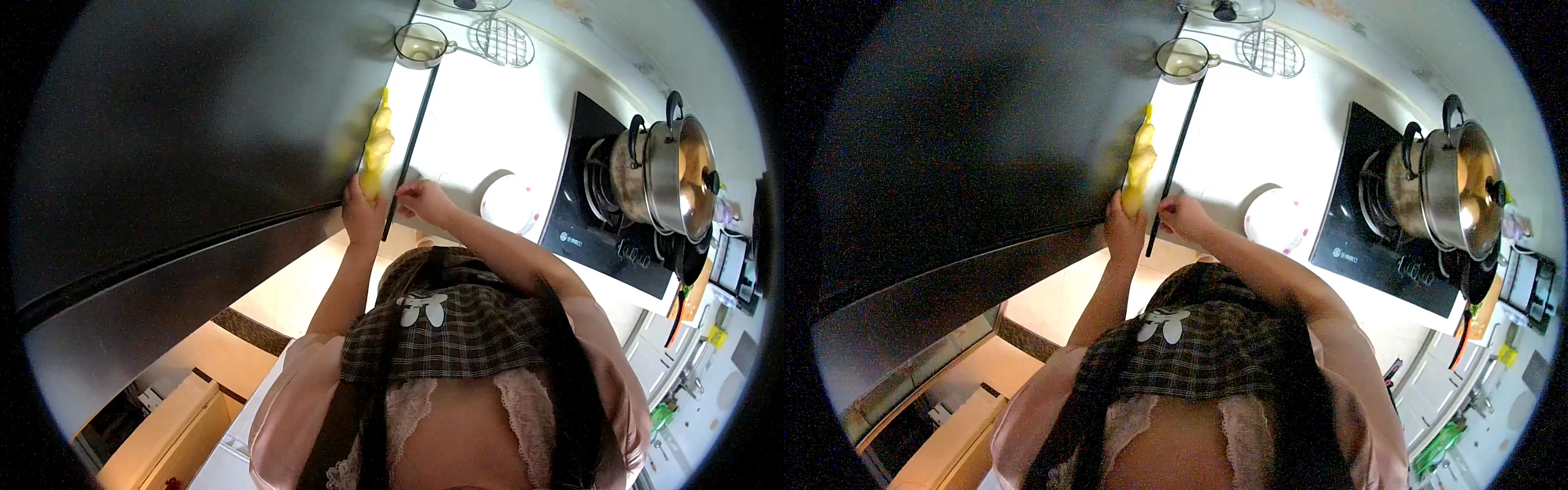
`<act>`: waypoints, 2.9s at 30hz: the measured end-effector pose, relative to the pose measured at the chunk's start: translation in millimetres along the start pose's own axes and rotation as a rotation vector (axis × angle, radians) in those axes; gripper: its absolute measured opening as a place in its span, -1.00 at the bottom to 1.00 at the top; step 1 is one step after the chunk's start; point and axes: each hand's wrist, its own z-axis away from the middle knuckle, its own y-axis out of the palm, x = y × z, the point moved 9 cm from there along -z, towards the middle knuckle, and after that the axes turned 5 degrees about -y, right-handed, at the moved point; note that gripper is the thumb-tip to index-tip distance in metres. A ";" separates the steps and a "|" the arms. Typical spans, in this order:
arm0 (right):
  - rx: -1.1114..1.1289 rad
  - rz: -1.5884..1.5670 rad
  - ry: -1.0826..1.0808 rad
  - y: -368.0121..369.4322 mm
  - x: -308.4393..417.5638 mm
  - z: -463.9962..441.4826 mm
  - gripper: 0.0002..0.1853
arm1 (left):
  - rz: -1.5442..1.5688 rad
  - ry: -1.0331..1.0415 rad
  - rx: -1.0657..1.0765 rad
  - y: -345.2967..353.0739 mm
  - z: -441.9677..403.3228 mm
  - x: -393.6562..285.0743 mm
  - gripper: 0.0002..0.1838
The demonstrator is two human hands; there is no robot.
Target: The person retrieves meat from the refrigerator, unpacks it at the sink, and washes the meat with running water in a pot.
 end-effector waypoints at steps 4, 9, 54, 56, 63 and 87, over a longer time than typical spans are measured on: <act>-0.090 -0.198 -0.011 0.2 14.2 -17.5 -0.65 | 0.400 -0.095 0.027 -23.7 -0.7 -6.9 -0.41; -0.147 -0.415 0.191 1.3 6.1 -28.9 -0.70 | 0.508 -0.037 0.051 -2.5 1.0 10.8 -0.45; 0.195 0.992 -0.610 39.5 -15.5 10.7 -0.64 | 0.874 -0.378 0.247 58.6 -21.8 56.3 -0.75; 0.152 0.799 -0.385 16.0 -14.2 -0.9 -0.68 | 0.821 -0.377 0.225 62.4 -23.1 61.3 -0.74; -0.331 0.915 -0.598 -23.9 84.6 15.9 -0.71 | 0.759 -0.214 0.117 45.5 -21.1 38.9 -0.76; -0.383 0.103 -0.179 -65.0 64.1 17.2 -0.58 | 1.443 -0.422 0.636 21.5 8.0 -69.5 -0.88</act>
